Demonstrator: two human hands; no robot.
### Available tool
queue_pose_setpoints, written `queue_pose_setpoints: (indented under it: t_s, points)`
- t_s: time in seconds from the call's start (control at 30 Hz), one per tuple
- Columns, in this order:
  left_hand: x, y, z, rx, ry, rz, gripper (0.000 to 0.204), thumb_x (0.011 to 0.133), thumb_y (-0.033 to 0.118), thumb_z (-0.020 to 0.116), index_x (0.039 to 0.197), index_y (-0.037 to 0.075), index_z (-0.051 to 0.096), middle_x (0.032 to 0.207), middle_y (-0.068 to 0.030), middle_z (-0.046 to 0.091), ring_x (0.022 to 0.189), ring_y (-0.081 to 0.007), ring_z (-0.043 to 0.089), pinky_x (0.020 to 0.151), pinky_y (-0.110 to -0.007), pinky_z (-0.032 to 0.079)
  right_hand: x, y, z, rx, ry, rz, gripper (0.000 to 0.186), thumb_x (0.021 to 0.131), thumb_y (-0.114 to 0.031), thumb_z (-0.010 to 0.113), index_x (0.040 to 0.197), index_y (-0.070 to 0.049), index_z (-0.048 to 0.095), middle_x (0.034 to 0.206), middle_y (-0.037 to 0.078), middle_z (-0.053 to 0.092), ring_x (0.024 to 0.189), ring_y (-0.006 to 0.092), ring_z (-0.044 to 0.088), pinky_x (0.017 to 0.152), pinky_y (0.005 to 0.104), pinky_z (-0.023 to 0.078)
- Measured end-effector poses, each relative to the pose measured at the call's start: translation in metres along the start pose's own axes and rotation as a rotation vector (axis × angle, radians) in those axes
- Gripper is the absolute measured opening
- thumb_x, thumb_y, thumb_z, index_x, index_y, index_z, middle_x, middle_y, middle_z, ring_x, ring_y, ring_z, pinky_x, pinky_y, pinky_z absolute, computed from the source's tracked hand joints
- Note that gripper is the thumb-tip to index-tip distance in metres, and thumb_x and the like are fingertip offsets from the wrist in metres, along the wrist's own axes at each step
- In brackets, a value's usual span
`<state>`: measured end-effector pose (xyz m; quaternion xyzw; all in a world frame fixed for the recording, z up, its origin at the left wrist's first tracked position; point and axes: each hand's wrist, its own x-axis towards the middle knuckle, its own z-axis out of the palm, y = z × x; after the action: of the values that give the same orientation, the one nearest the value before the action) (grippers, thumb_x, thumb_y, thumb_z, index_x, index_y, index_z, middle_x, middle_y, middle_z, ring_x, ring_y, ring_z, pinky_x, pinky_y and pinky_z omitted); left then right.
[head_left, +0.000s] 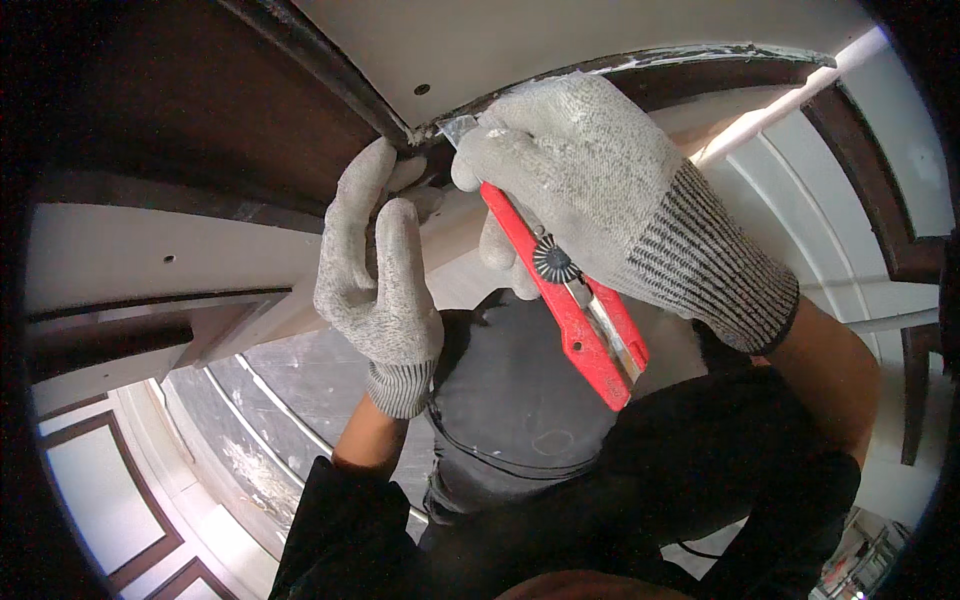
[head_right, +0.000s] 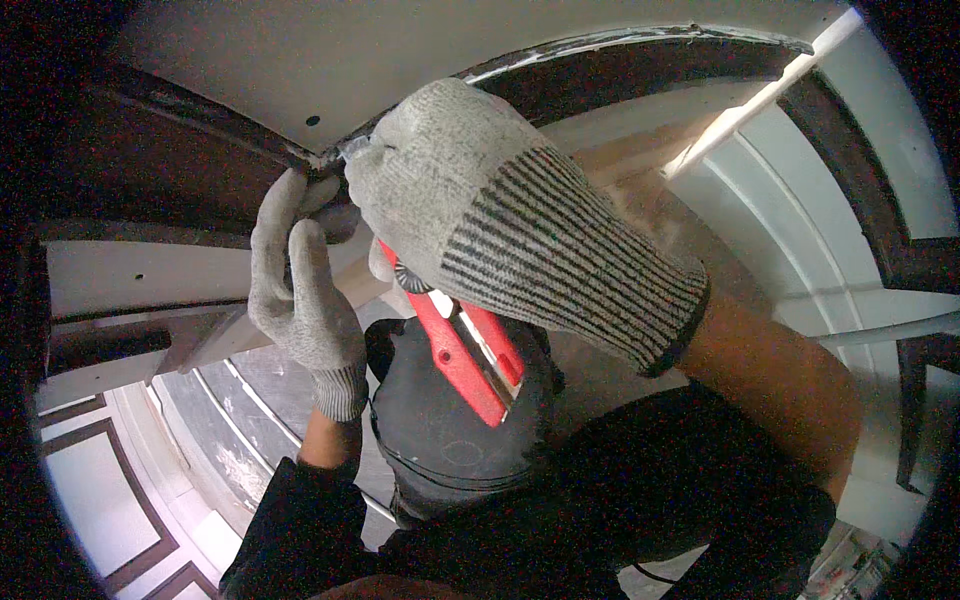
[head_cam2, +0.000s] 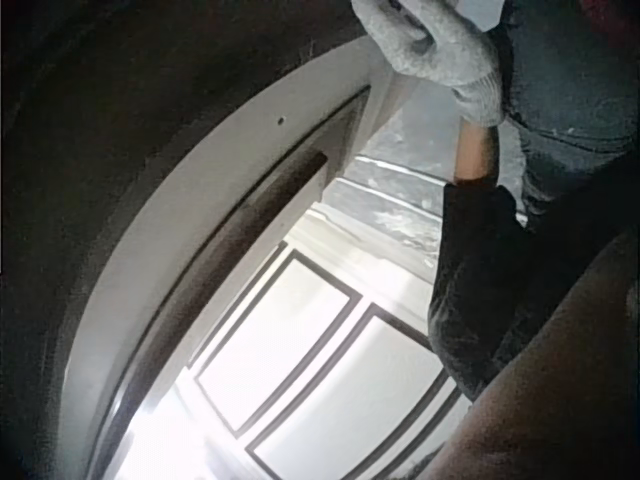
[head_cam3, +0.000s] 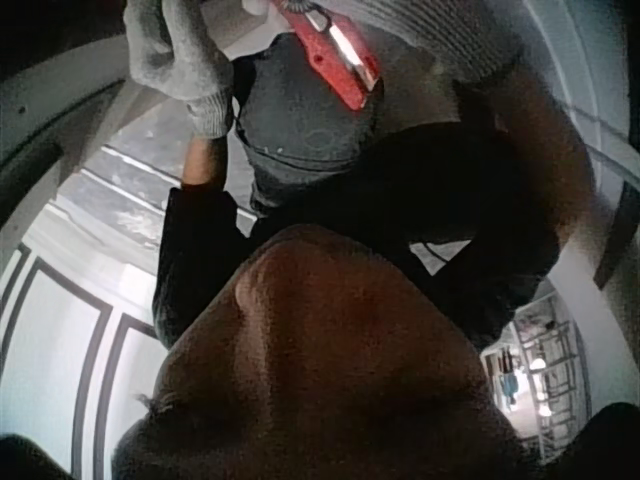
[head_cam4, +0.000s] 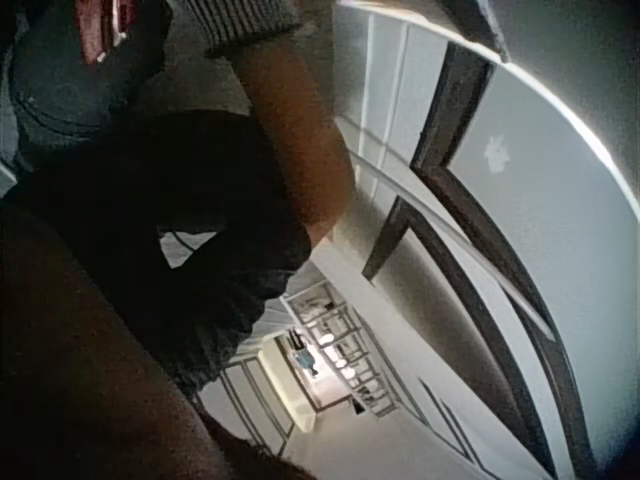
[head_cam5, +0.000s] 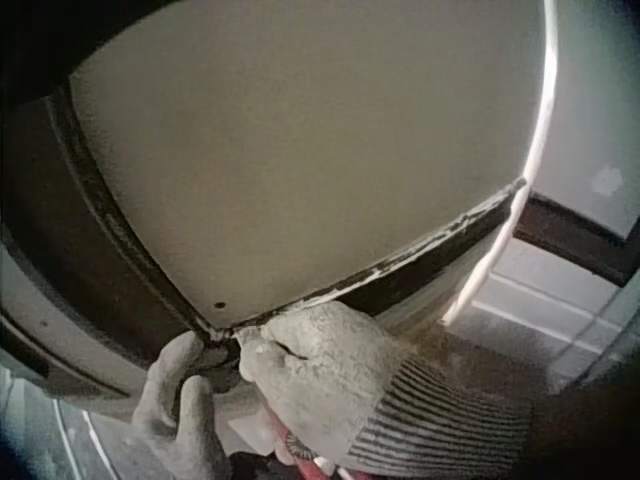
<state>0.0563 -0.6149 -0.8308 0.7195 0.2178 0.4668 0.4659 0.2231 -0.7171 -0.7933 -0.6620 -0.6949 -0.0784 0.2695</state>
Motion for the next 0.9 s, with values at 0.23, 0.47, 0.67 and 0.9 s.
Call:
queue_pose_setpoints:
  t_s: [0.23, 0.47, 0.67, 0.9]
  points:
    - [0.002, 0.000, 0.001, 0.122, 0.052, 0.039, 0.033, 0.098, 0.000, 0.058, 0.129, -0.008, 0.066, 0.124, -0.0202, 0.069, 0.112, -0.0244, 0.067, 0.100, -0.037, 0.052, 0.001, -0.008, -0.009, -0.227, -0.035, -0.183, 0.031, 0.084, -0.022, 0.072, 0.111, -0.007, 0.071, 0.109, 0.014, 0.070, 0.106, 0.0310, 0.067, 0.099, 0.0437, 0.052]
    - [0.005, -0.004, -0.001, 0.017, 0.066, 0.028, 0.030, 0.096, -0.001, 0.060, 0.123, -0.008, 0.069, 0.125, -0.0197, 0.071, 0.116, -0.0255, 0.066, 0.103, -0.038, 0.049, 0.014, -0.028, -0.014, -0.167, -0.113, 0.017, 0.033, 0.082, -0.020, 0.076, 0.110, -0.006, 0.072, 0.108, 0.016, 0.070, 0.107, 0.0320, 0.067, 0.101, 0.0434, 0.052]
    - [0.004, 0.001, -0.003, 0.111, 0.052, 0.015, 0.030, 0.096, -0.001, 0.060, 0.124, -0.008, 0.068, 0.126, -0.0193, 0.070, 0.115, -0.0253, 0.067, 0.102, -0.036, 0.050, 0.015, -0.025, -0.024, 0.109, -0.117, 0.050, 0.023, 0.093, -0.021, 0.069, 0.106, -0.002, 0.070, 0.091, 0.013, 0.069, 0.086, 0.0238, 0.069, 0.083, 0.0380, 0.057]
    - [0.002, 0.013, 0.003, 0.055, 0.083, 0.121, 0.017, 0.095, 0.003, 0.069, 0.110, -0.005, 0.066, 0.113, -0.0155, 0.070, 0.093, -0.0182, 0.069, 0.087, -0.032, 0.054, 0.002, -0.028, -0.058, 0.780, -0.319, 0.633, 0.030, 0.106, -0.025, 0.053, 0.102, 0.002, 0.065, 0.071, 0.006, 0.063, 0.061, 0.0094, 0.063, 0.058, 0.0268, 0.055]
